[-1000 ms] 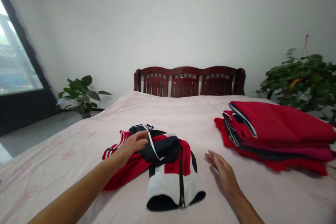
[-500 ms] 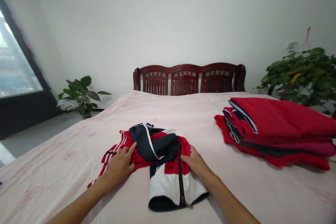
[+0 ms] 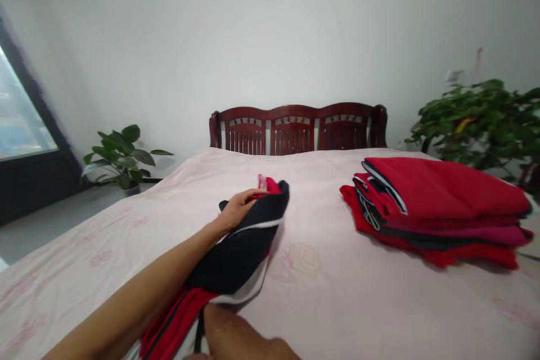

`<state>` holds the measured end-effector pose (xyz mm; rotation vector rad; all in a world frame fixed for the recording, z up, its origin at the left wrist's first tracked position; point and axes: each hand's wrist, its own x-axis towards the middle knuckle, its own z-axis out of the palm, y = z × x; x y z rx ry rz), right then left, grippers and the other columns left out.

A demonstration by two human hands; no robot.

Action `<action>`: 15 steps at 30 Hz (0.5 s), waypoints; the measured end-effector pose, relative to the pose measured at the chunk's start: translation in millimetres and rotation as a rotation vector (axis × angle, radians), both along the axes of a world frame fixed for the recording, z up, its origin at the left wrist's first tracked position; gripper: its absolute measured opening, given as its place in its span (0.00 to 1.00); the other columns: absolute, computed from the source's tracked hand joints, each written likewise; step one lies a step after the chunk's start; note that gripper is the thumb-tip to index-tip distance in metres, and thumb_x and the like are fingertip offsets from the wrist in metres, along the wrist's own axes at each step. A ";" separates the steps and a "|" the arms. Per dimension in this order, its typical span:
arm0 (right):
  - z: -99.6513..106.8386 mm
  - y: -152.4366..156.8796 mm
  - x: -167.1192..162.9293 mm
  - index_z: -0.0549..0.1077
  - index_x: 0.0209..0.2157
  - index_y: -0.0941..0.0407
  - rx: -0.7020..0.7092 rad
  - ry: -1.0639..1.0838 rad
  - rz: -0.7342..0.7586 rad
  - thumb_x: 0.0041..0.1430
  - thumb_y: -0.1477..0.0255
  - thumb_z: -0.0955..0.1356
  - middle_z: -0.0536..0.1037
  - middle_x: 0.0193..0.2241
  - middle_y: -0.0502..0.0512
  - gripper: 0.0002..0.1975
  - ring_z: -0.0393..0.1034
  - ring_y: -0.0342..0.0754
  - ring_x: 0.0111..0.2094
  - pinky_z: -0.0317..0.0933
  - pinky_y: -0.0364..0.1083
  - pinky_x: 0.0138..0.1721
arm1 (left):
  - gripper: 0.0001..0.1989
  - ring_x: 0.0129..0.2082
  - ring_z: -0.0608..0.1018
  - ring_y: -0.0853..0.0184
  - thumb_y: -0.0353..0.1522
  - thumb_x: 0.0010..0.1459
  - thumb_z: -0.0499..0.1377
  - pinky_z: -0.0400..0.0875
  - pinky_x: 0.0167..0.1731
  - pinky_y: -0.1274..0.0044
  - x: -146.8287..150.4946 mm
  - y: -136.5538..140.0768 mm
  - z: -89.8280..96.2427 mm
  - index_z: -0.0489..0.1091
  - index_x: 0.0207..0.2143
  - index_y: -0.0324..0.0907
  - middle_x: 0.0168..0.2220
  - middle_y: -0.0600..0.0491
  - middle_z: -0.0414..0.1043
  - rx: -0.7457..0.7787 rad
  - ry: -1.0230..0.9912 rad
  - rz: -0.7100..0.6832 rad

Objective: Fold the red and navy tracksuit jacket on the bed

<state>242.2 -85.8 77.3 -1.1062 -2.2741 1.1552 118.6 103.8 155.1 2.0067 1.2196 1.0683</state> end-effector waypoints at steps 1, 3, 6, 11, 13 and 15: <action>9.3 4.1 7.2 0.74 0.49 0.39 -0.030 -0.011 0.026 0.56 0.57 0.67 0.81 0.45 0.47 0.18 0.77 0.55 0.39 0.65 0.48 0.32 | 0.27 0.53 0.77 0.58 0.41 0.59 0.59 0.70 0.55 0.68 5.1 -6.0 0.8 0.68 0.59 0.43 0.56 0.46 0.74 0.004 -0.031 -0.102; 21.9 19.3 26.4 0.79 0.42 0.44 -0.080 0.039 0.102 0.59 0.63 0.64 0.82 0.40 0.47 0.14 0.77 0.52 0.39 0.65 0.46 0.35 | 0.32 0.59 0.73 0.57 0.39 0.57 0.62 0.65 0.60 0.64 2.3 -22.1 -0.6 0.63 0.63 0.44 0.62 0.44 0.68 0.008 -0.019 -0.192; 23.6 47.3 66.4 0.77 0.50 0.51 -0.032 0.201 0.044 0.56 0.71 0.63 0.81 0.45 0.52 0.21 0.76 0.50 0.45 0.66 0.46 0.45 | 0.31 0.63 0.67 0.55 0.42 0.58 0.61 0.57 0.65 0.61 -31.3 -55.3 -12.3 0.64 0.62 0.46 0.64 0.45 0.65 -0.024 0.196 -0.087; 6.1 80.7 144.6 0.56 0.68 0.51 0.426 -0.155 -0.047 0.39 0.79 0.68 0.54 0.70 0.57 0.50 0.45 0.58 0.69 0.42 0.59 0.68 | 0.42 0.64 0.65 0.48 0.52 0.49 0.65 0.59 0.64 0.60 -112.8 -126.2 -55.9 0.61 0.65 0.51 0.66 0.48 0.62 -0.243 0.575 -0.062; 0.1 96.1 164.4 0.54 0.69 0.50 0.539 -0.315 -0.030 0.39 0.81 0.66 0.50 0.71 0.56 0.52 0.39 0.59 0.71 0.34 0.63 0.68 | 0.52 0.65 0.63 0.44 0.52 0.40 0.70 0.58 0.64 0.59 -134.3 -149.8 -75.1 0.58 0.67 0.54 0.68 0.48 0.59 -0.262 0.672 -0.018; -3.2 117.2 172.9 0.53 0.69 0.50 0.595 -0.389 -0.040 0.42 0.79 0.66 0.50 0.71 0.57 0.50 0.39 0.59 0.71 0.33 0.64 0.68 | 0.58 0.66 0.60 0.43 0.47 0.34 0.73 0.54 0.65 0.58 -145.5 -164.2 -90.8 0.54 0.68 0.54 0.69 0.47 0.57 -0.273 0.768 0.114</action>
